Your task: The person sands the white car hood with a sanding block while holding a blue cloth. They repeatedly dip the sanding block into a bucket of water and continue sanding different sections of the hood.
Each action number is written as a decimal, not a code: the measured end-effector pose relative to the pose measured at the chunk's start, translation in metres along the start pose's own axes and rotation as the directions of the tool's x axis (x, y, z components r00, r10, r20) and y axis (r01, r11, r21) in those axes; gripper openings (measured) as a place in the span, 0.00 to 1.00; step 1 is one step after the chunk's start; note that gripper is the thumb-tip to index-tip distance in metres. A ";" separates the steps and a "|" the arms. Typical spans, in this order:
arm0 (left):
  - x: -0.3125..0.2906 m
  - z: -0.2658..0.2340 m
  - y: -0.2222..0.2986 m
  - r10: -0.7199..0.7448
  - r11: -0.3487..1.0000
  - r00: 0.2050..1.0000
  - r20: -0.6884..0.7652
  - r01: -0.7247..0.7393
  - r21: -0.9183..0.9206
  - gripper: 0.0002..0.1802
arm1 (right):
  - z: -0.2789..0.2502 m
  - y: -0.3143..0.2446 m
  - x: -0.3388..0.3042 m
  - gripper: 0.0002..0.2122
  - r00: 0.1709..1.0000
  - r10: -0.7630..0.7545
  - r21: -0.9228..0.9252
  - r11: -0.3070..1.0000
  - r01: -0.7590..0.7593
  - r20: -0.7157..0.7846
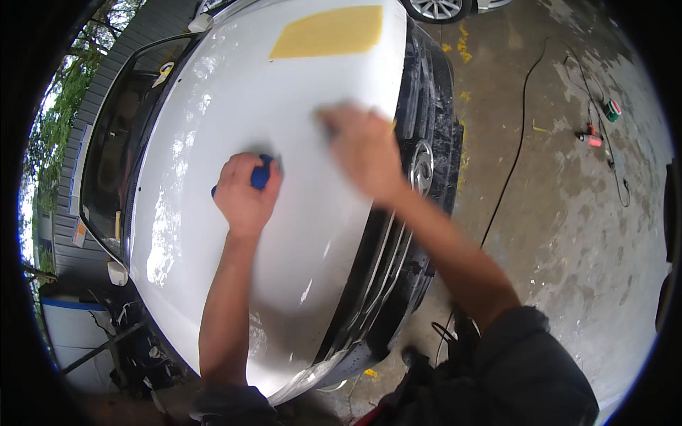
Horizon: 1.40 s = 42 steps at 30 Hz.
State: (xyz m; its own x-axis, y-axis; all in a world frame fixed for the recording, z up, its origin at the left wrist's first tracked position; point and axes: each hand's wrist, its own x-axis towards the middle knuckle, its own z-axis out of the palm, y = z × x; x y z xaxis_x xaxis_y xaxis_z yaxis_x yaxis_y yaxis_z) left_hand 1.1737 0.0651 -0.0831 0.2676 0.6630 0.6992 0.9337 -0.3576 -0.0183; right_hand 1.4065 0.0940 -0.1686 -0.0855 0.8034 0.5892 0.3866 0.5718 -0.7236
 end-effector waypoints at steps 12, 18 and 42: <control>-0.124 -0.129 -0.016 0.195 0.954 0.975 0.109 -0.163 -0.253 0.13 | 0.047 -0.149 -0.142 0.24 0.989 0.148 -0.142 0.979 -0.143 0.025; -0.197 -0.223 -0.058 0.035 0.976 0.992 0.119 -0.008 -0.217 0.12 | 0.029 -0.146 -0.076 0.24 0.955 0.298 -0.202 0.934 -0.294 -0.014; -0.190 -0.216 -0.055 0.016 0.982 1.000 -0.006 -0.017 -0.189 0.13 | 0.013 -0.114 -0.036 0.21 0.998 0.018 -0.464 0.886 0.015 0.066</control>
State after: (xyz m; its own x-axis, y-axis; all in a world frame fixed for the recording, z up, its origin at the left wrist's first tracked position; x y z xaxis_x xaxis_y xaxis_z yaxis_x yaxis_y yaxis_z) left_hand 1.0204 -0.1835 -0.0603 0.2814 0.6531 0.7031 0.8670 -0.4871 0.1055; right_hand 1.3532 0.0020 -0.1118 -0.1391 0.8228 0.5511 0.7672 0.4414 -0.4653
